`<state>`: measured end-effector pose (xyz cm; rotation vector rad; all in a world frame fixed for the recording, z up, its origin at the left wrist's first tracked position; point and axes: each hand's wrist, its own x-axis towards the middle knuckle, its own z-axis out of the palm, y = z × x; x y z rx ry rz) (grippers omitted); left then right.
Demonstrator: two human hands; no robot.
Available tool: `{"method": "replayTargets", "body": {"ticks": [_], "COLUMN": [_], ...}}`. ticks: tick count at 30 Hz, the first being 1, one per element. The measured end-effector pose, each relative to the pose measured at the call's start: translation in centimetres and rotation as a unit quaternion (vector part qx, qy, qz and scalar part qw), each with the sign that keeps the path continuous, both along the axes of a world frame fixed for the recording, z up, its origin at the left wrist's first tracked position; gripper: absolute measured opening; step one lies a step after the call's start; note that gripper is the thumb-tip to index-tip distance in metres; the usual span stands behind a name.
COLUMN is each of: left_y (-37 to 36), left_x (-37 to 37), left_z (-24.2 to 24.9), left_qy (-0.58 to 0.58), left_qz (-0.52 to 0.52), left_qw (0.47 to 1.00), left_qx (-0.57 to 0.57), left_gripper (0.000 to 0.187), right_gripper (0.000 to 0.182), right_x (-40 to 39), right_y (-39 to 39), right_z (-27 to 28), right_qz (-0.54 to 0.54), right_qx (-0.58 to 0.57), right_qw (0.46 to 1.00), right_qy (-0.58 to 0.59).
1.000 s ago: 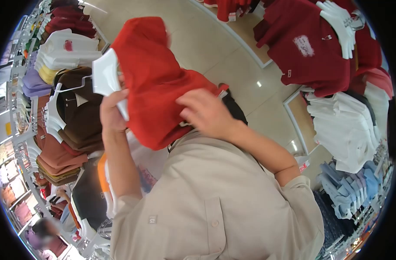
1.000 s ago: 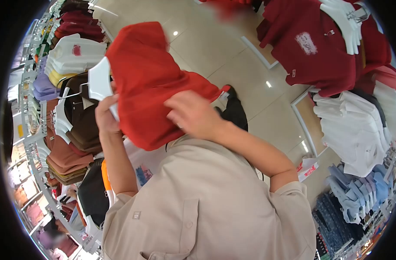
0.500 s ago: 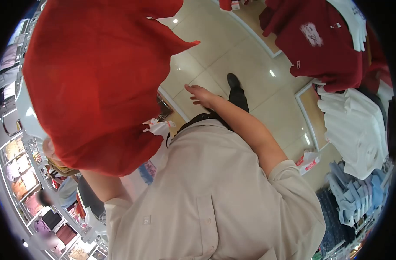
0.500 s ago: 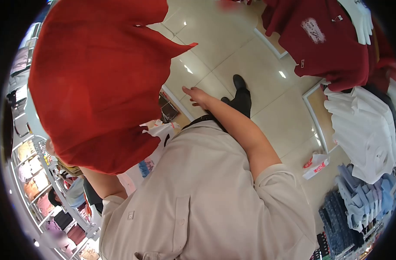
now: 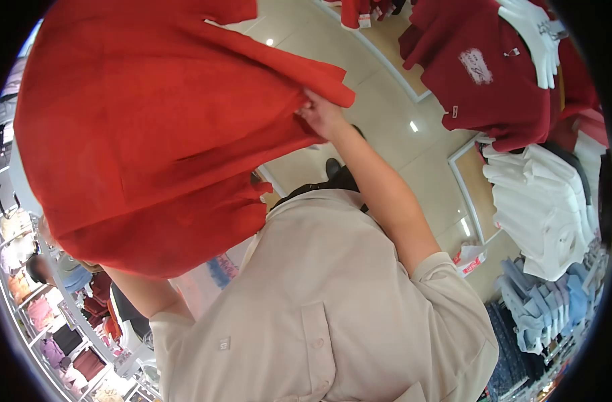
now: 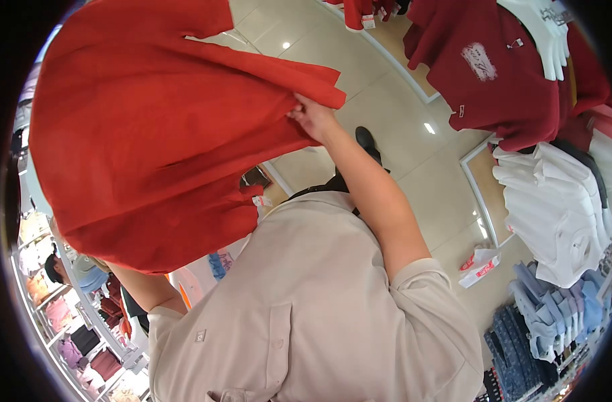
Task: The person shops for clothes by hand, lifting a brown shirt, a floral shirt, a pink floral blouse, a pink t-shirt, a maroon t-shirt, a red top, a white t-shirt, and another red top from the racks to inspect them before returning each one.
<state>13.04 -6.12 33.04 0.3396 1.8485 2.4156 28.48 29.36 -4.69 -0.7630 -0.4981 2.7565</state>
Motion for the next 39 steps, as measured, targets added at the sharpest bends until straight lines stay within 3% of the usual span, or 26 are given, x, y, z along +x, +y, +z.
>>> {"method": "replayTargets", "body": {"ticks": [2, 5, 7, 10, 14, 17, 20, 23, 26, 28, 31, 32, 33, 34, 35, 38, 39], "left_y": [0.3, 1.2, 2.4, 1.3, -0.8, 0.3, 2.7, 3.5, 3.8, 6.1, 5.1, 7.7, 10.2, 12.9, 14.5, 17.6, 17.9], "left_x": [-0.7, -1.5, -1.6, -3.6, -7.8, -7.9, -6.3, -6.2, -6.5, -4.4, -7.0, -5.1, -3.4, -0.4, 0.8, 4.2, 5.5], "left_z": [0.1, -0.2, -0.5, -1.9, -4.0, -4.0, -3.5, -3.6, -3.8, -3.0, -5.7, -6.5, -7.2, -8.2, -9.9, -12.9, -13.1], "left_qy": [0.001, -0.012, -0.033, -0.091, -0.090, -0.112, -0.124, -0.097, -0.033, -0.105, -0.152, -0.179, -0.262, -0.197, -0.169, -0.107, -0.133], "left_qz": [0.011, 0.014, -0.007, -0.148, -0.284, -0.298, -0.219, -0.214, -0.146, -0.158, -0.175, -0.104, -0.212, -0.161, -0.184, -0.295, -0.373], "left_qw": [1.000, 1.000, 0.999, 0.985, 0.953, 0.945, 0.965, 0.970, 0.989, 0.981, 0.973, 0.978, 0.942, 0.965, 0.965, 0.947, 0.918], "left_qx": [-0.009, -0.021, -0.020, 0.020, 0.057, 0.069, 0.073, 0.067, 0.021, 0.043, 0.004, -0.022, 0.009, -0.068, -0.084, -0.073, -0.007], "left_gripper": [0.034, 0.034, 0.035, 0.029, 0.025, 0.025, 0.025, 0.026, 0.027, 0.026, 0.022, 0.022, 0.028, 0.034, 0.043, 0.068, 0.067], "right_gripper": [0.023, 0.029, 0.031, 0.034, 0.035, 0.036, 0.039, 0.039, 0.035, 0.034, 0.037, 0.038, 0.040, 0.040, 0.041, 0.048, 0.050], "right_x": [1.5, 5.2, 6.5, 8.0, 9.0, 9.4, 9.6, 9.7, 10.2, 9.9, 8.7, 7.9, 7.0, 6.3, 5.5, 2.3, 1.6], "right_y": [2.5, 9.2, 11.1, 12.4, 14.0, 14.4, 14.3, 14.4, 14.8, 14.0, 10.8, 9.9, 9.0, 7.3, 5.6, 3.1, 2.7], "right_z": [5.7, 3.3, 5.6, 8.9, 8.7, 8.9, 9.7, 10.4, 10.8, 13.0, 18.9, 20.5, 22.3, 25.7, 28.4, 30.2, 30.5], "right_qz": [-0.079, 0.022, 0.051, 0.048, 0.032, 0.016, 0.003, -0.011, -0.017, -0.037, -0.010, 0.045, 0.098, 0.143, 0.186, 0.183, 0.171], "right_qx": [-0.037, 0.035, 0.069, 0.114, 0.123, 0.130, 0.142, 0.146, 0.183, 0.246, 0.474, 0.541, 0.604, 0.610, 0.613, 0.679, 0.701], "right_qw": [0.990, 0.999, 0.996, 0.988, 0.991, 0.989, 0.985, 0.983, 0.978, 0.957, 0.872, 0.830, 0.781, 0.775, 0.767, 0.710, 0.690], "right_qy": [-0.107, -0.026, -0.023, -0.091, -0.050, -0.073, -0.100, -0.108, -0.102, -0.146, -0.124, -0.126, -0.125, -0.085, -0.045, 0.043, 0.060]}}
